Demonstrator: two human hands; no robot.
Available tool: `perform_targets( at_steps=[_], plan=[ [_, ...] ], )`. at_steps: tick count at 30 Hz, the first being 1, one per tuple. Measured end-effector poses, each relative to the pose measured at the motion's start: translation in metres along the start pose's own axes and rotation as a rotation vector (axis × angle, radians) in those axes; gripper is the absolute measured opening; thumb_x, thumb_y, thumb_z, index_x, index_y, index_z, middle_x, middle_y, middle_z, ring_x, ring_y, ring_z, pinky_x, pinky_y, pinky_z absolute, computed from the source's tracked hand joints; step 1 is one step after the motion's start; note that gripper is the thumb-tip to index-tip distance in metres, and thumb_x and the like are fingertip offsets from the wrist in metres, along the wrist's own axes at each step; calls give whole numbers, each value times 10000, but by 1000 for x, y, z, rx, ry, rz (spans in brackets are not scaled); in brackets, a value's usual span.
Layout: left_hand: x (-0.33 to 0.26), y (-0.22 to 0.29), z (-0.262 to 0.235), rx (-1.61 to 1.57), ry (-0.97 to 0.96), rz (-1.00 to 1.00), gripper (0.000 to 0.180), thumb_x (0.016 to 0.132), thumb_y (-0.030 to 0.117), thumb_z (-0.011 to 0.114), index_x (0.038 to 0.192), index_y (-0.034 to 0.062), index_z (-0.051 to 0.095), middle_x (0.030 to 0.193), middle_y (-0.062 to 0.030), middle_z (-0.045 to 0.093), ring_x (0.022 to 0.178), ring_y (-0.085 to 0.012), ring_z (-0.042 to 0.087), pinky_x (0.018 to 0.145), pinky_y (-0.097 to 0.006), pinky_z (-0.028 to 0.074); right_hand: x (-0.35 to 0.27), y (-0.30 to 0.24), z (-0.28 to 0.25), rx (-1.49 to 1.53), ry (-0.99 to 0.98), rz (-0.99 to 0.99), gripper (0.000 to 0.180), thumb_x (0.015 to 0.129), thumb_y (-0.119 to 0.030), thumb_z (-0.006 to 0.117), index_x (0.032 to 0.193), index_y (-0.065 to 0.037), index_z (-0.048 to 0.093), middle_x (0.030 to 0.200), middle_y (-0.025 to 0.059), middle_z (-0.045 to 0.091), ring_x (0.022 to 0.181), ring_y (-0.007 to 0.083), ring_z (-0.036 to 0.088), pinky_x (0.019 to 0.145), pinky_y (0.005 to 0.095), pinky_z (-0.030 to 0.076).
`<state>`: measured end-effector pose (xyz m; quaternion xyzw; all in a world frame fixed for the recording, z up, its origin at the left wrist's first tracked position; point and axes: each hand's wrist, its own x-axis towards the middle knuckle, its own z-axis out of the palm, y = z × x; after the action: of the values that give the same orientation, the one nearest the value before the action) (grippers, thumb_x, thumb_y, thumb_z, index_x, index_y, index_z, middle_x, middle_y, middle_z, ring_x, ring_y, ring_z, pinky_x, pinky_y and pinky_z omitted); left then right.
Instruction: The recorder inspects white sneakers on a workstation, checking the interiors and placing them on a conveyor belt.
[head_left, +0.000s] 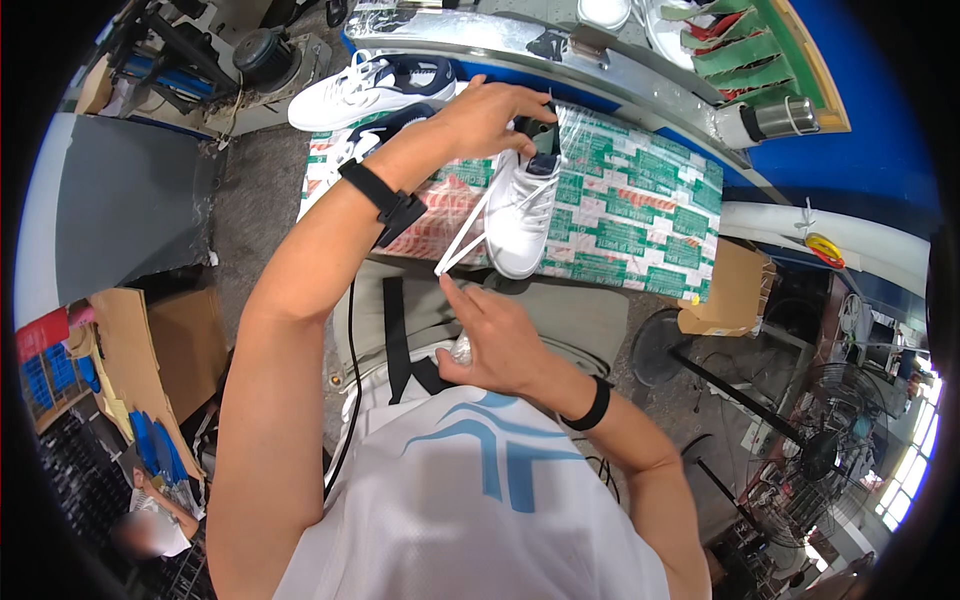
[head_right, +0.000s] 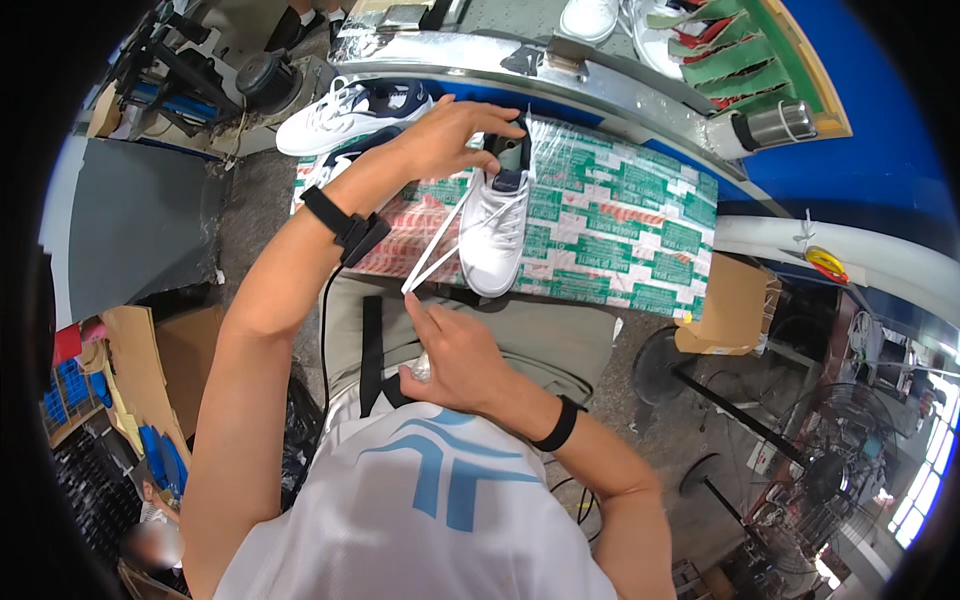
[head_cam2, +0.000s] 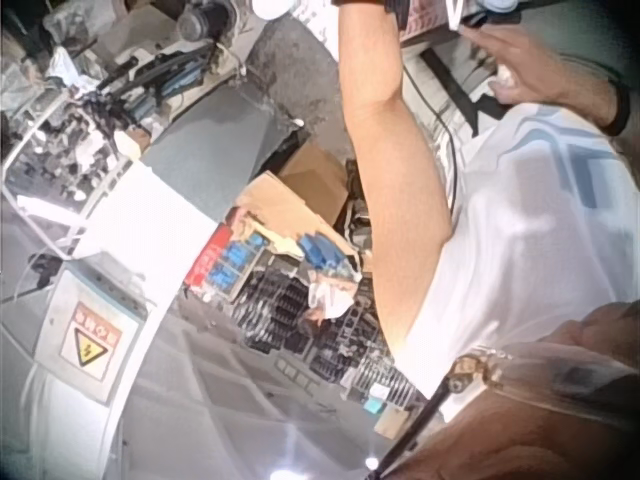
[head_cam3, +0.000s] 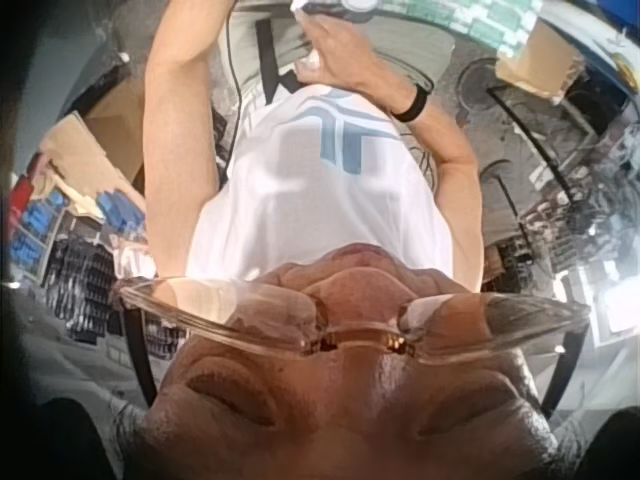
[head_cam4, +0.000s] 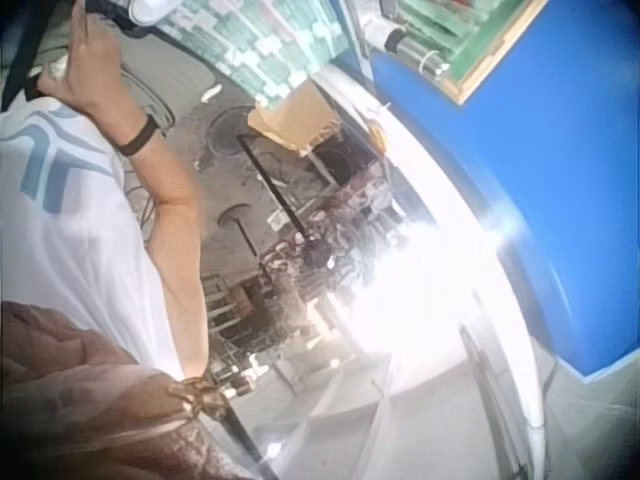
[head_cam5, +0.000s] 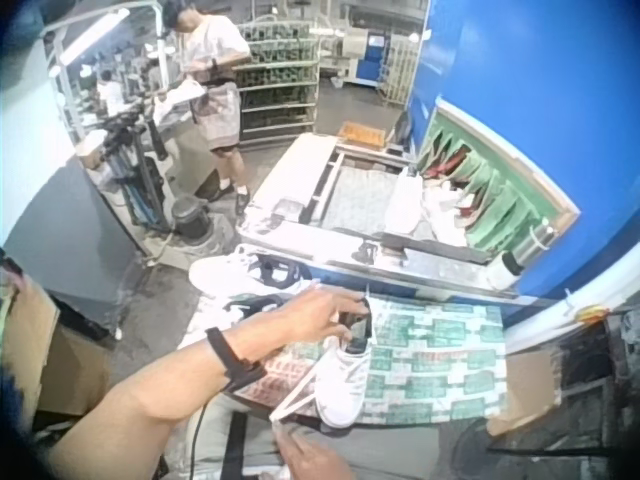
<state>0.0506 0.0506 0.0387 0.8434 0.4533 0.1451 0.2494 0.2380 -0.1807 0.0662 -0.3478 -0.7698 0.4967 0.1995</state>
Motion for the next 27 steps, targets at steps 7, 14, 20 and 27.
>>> perform_targets(
  at_steps=[7, 14, 20, 27],
  plan=[
    [-6, -7, 11, -376, -27, 37, 597, 964, 296, 878, 1534, 226, 712, 1790, -69, 464, 1581, -344, 518, 1279, -584, 431, 8, 55, -64, -243, 538, 103, 854, 853, -205, 795, 1612, 71, 519, 1074, 195, 682, 984, 360, 695, 885, 465, 576],
    [5, 10, 43, -270, 103, -49, 758, 825, 530, 937, 1466, 178, 737, 1747, -243, 427, 1553, -448, 510, 1240, -477, 488, 35, 72, -94, -519, 414, 81, 851, 844, -227, 810, 1562, 133, 526, 1075, 231, 684, 980, 404, 698, 848, 497, 569],
    [-3, -5, 43, -386, 156, -23, 675, 847, 384, 967, 1459, 223, 734, 1749, -215, 435, 1582, -431, 492, 1268, -511, 456, -12, 5, -109, -542, 129, 172, 845, 858, -249, 812, 1556, 135, 532, 1045, 247, 692, 940, 422, 702, 830, 500, 565],
    [1, -2, 56, -387, 192, -6, 660, 843, 400, 962, 1440, 218, 748, 1737, -237, 445, 1574, -440, 497, 1278, -503, 440, -72, -9, -102, -384, 112, 317, 859, 869, -226, 821, 1614, 73, 514, 1031, 217, 688, 967, 406, 706, 873, 470, 582]
  ],
)
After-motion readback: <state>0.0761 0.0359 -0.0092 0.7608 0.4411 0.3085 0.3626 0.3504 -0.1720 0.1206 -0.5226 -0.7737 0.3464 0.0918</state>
